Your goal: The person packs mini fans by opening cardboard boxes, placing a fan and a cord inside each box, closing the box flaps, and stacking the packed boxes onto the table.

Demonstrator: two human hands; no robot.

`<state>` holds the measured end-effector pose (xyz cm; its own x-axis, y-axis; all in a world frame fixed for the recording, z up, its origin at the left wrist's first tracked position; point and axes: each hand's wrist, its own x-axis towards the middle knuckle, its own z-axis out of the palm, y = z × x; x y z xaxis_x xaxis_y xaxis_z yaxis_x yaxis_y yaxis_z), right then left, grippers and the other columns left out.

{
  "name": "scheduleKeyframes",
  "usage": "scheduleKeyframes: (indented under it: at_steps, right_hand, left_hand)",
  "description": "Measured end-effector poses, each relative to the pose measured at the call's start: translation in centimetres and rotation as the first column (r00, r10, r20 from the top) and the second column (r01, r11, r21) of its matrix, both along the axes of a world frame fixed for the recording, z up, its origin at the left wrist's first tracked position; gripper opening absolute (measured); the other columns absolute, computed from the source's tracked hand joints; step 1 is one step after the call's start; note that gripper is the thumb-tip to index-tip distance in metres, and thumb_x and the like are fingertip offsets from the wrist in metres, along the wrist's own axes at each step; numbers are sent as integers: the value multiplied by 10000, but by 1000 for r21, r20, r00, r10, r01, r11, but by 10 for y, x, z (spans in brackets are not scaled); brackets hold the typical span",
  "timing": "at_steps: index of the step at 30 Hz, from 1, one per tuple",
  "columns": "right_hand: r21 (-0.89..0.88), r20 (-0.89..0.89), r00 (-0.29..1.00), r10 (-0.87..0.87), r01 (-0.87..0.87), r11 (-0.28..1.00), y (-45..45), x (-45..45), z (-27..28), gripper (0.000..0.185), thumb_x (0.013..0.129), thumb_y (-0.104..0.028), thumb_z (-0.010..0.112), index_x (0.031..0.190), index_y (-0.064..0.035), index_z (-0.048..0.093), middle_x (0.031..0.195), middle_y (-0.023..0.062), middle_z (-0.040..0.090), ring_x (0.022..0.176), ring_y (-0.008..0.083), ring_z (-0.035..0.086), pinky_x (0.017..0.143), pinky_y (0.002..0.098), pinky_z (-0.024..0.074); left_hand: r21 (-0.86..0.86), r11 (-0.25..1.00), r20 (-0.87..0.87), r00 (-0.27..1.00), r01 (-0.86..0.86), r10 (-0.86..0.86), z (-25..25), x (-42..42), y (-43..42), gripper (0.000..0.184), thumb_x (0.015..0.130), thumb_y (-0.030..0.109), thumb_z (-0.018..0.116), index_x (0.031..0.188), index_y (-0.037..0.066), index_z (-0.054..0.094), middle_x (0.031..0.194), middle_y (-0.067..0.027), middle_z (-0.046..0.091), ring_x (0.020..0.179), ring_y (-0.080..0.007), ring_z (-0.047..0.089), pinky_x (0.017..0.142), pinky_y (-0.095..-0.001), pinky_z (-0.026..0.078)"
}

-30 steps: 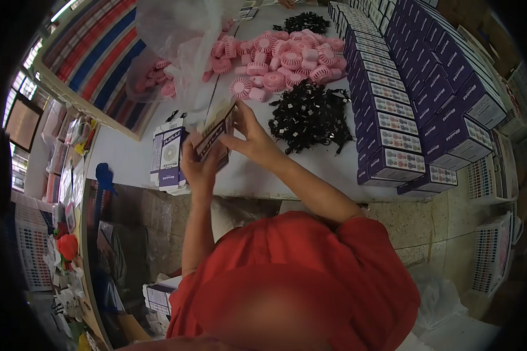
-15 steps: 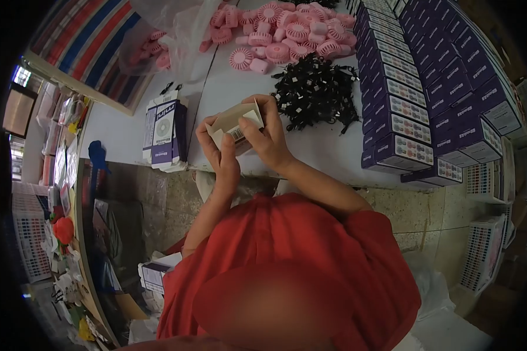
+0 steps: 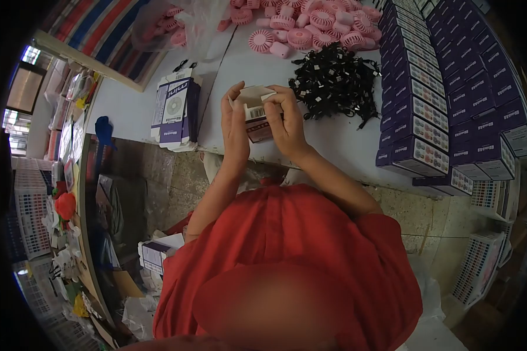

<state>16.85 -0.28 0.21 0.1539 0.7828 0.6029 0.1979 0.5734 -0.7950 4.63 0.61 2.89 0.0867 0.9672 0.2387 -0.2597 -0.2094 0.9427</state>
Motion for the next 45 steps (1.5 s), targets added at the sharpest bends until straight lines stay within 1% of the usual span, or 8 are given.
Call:
scheduleKeyframes:
  at_steps: [4,17,23,29,35,40,43,45]
  right_hand:
    - [-134,-200,980,-3,-24,991,-5,-6,3,241,964,-127,433,1173,-9,462,1177,138,512,1035,181,498,945,312,390]
    - [-154,-289,896,338,-391,907,3,12,22,238,939,-140,491,1141,-23,534,1104,42,553,1006,96,505,919,244,388]
    - [-584,-284,851,442,-519,624,14,41,60,197,871,-86,610,1044,8,607,965,40,635,893,110,579,818,269,467]
    - [-489,315,860,401,-215,846,21,43,73,193,851,-70,645,1022,17,667,935,28,654,833,88,595,758,253,488]
    - [-422,-136,883,449,-462,780,27,50,63,277,934,-131,562,1193,-40,603,1049,30,615,919,96,566,799,247,469]
    - [-344,-785,546,293,-777,527,26,35,43,525,932,-127,571,1410,-30,377,1179,87,567,1076,163,578,934,294,467]
    - [-353,-660,659,360,-696,625,32,31,30,530,928,-129,575,1407,-12,381,1249,110,539,1137,178,558,963,317,469]
    - [-389,-601,649,466,-747,539,37,39,26,553,919,-145,590,1409,-3,376,1279,120,524,1165,187,540,966,324,466]
  left_hand:
    - [-77,978,271,948,195,-167,3,-5,1,490,957,206,413,1408,28,344,1339,-138,443,1187,-202,467,1011,-307,366]
    - [64,974,-174,964,218,-204,-7,-18,9,555,855,79,420,1399,15,331,1342,-158,423,1264,-234,399,1085,-325,274]
    - [104,948,-303,918,300,-257,12,-24,-3,691,816,30,592,1425,42,264,1342,-172,425,1252,-256,429,1033,-337,366]
    - [-12,964,-473,848,264,-238,-1,-34,2,776,724,43,792,1368,36,360,1254,-143,523,1146,-223,524,969,-332,431]
    - [197,960,-624,781,201,-35,14,-47,5,583,728,6,772,1240,42,497,1165,-117,603,1094,-264,577,953,-344,448]
    - [638,765,-622,645,90,444,6,-38,13,595,738,-95,687,1277,90,514,1393,-191,434,1282,-354,439,990,-369,432]
    - [464,885,-637,710,44,299,-7,-43,14,660,769,-80,626,1376,80,422,1511,-180,237,1397,-405,251,1050,-401,384]
    - [-193,977,175,977,-86,121,-13,-46,18,647,893,5,563,1465,122,285,1545,-185,146,1396,-333,279,992,-363,441]
